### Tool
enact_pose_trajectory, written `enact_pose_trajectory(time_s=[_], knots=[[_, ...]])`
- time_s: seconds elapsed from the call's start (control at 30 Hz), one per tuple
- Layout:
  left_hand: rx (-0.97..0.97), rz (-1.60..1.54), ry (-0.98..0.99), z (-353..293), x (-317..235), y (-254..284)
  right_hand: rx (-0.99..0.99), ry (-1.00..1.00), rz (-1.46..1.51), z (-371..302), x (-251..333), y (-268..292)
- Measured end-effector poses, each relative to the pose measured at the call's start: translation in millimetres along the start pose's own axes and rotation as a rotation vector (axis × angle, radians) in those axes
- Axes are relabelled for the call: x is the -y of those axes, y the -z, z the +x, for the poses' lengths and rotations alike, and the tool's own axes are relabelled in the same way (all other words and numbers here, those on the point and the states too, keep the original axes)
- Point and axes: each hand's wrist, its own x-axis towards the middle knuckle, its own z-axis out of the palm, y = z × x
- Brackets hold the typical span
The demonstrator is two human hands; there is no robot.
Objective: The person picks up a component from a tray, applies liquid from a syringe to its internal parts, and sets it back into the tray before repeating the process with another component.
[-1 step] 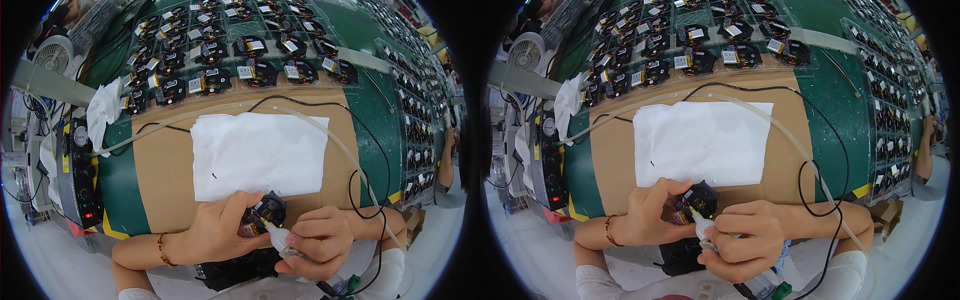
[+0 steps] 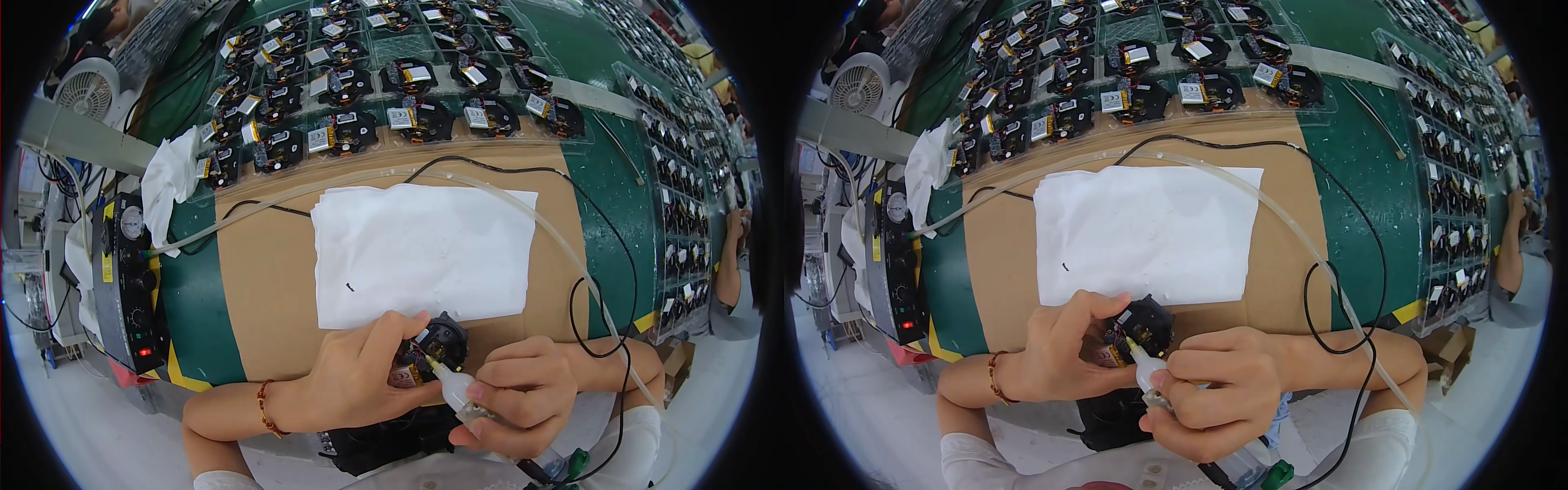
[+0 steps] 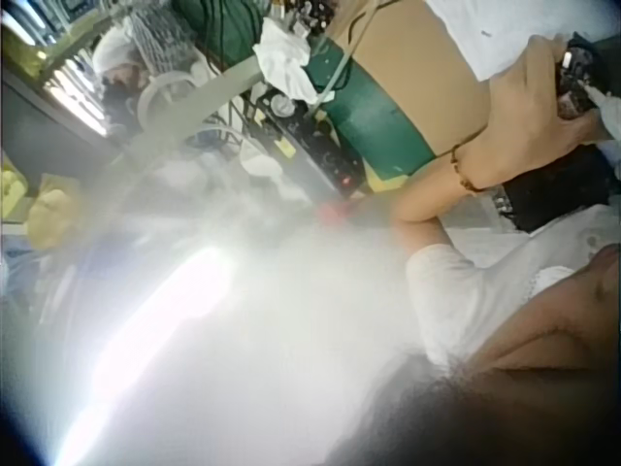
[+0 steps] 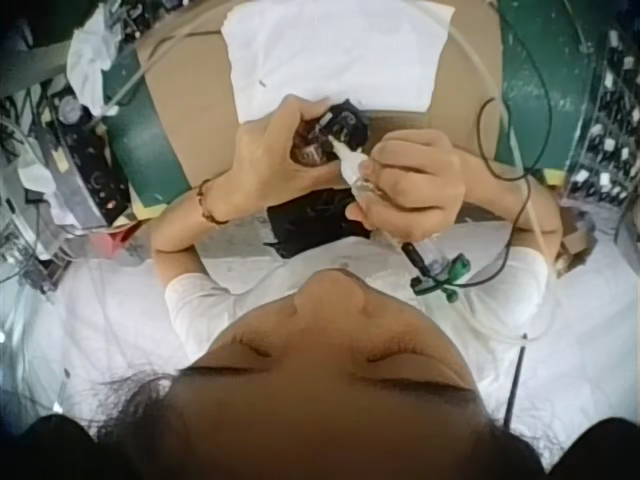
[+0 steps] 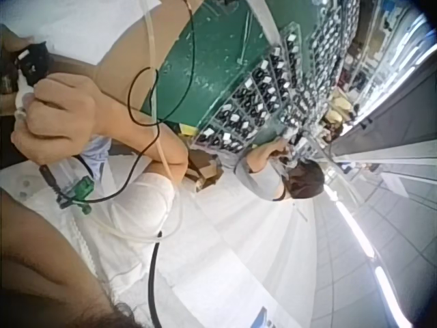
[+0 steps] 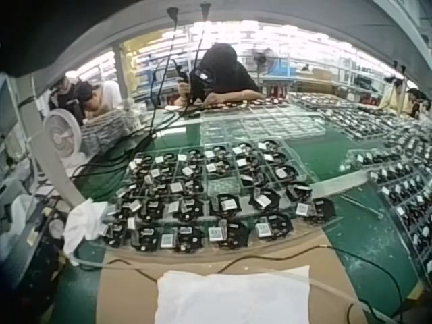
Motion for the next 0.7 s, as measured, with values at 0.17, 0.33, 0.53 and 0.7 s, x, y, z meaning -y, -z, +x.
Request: enact_pose_trajectory(time_s=[0.17,0.33,0.53,0.7], knots=[[0.009,0.014,0.006,2.7,-4.0,3.5,-0.019,-0.023,0.007,0.0,0.5,-0.2],[0.008,-0.008,0.001,1.0,-0.5,1.5,-0.014,-0.045,0.015,1.4,2.1,1.9],[0.013,-0.007,0.006,0.7,-0.7,2.0,-0.078,-0.031,0.027,-0.1,1.3,-1.9],[0.016,-0.047,0.01,1.2,-0.6,3.3,-0.096,-0.059,0.033,1.2,-0.4,-1.0]])
